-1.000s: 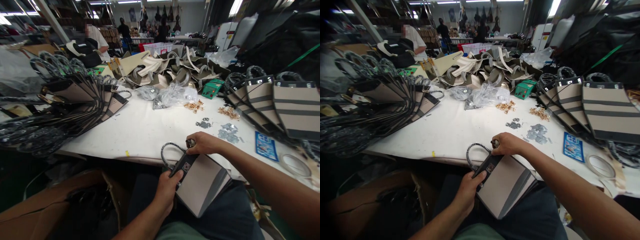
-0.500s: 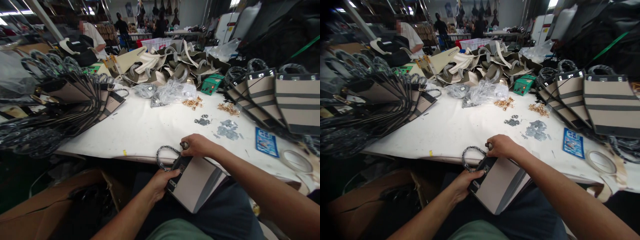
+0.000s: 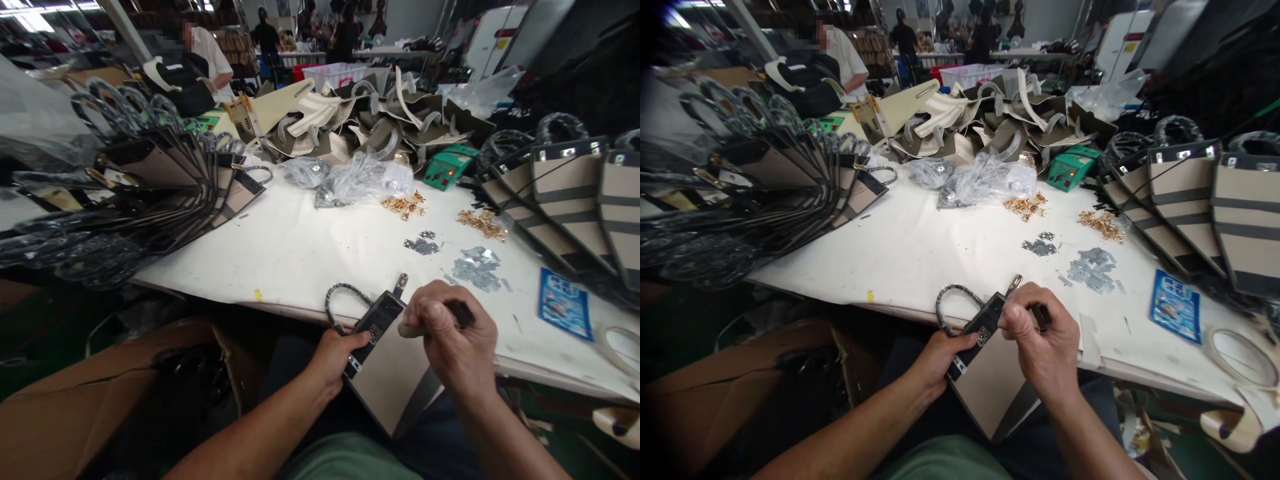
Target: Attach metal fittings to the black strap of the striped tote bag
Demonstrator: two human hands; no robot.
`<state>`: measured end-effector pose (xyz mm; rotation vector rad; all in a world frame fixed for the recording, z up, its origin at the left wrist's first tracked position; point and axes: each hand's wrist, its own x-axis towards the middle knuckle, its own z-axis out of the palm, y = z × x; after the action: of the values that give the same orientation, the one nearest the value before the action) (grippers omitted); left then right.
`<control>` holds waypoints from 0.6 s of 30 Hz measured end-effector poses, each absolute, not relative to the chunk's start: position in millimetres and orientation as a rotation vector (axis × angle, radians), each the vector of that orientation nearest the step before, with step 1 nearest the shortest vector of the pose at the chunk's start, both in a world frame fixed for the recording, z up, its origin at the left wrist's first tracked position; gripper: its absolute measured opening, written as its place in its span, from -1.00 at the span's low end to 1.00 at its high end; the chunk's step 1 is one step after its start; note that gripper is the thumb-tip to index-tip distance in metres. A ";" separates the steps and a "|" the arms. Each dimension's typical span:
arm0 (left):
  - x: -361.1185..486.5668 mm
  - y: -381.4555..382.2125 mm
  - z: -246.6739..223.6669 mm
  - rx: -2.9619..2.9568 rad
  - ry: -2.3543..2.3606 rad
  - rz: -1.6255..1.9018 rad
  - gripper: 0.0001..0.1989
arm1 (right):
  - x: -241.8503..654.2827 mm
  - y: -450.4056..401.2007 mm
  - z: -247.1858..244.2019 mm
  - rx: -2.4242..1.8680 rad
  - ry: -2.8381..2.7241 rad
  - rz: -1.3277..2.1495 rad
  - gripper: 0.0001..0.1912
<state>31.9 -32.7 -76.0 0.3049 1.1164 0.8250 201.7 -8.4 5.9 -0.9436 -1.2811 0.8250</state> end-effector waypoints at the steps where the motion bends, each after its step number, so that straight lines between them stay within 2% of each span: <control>1: 32.3 -32.4 -75.5 0.299 1.123 0.828 -0.53 | 195.6 -11.9 -0.3 -0.889 -1.185 0.895 -0.85; 9: 33.3 -30.4 -73.4 0.275 1.140 0.835 -0.57 | 172.1 -15.7 -32.0 -0.719 -0.907 1.053 -0.66; 18: 33.0 -29.3 -69.4 0.249 1.114 0.842 -0.60 | 162.6 -17.0 -45.7 -0.727 -1.234 0.898 -0.76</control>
<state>33.0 -29.3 -69.4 0.2493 1.1141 0.8418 162.6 -17.0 -45.7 -0.7267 -1.2339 0.8976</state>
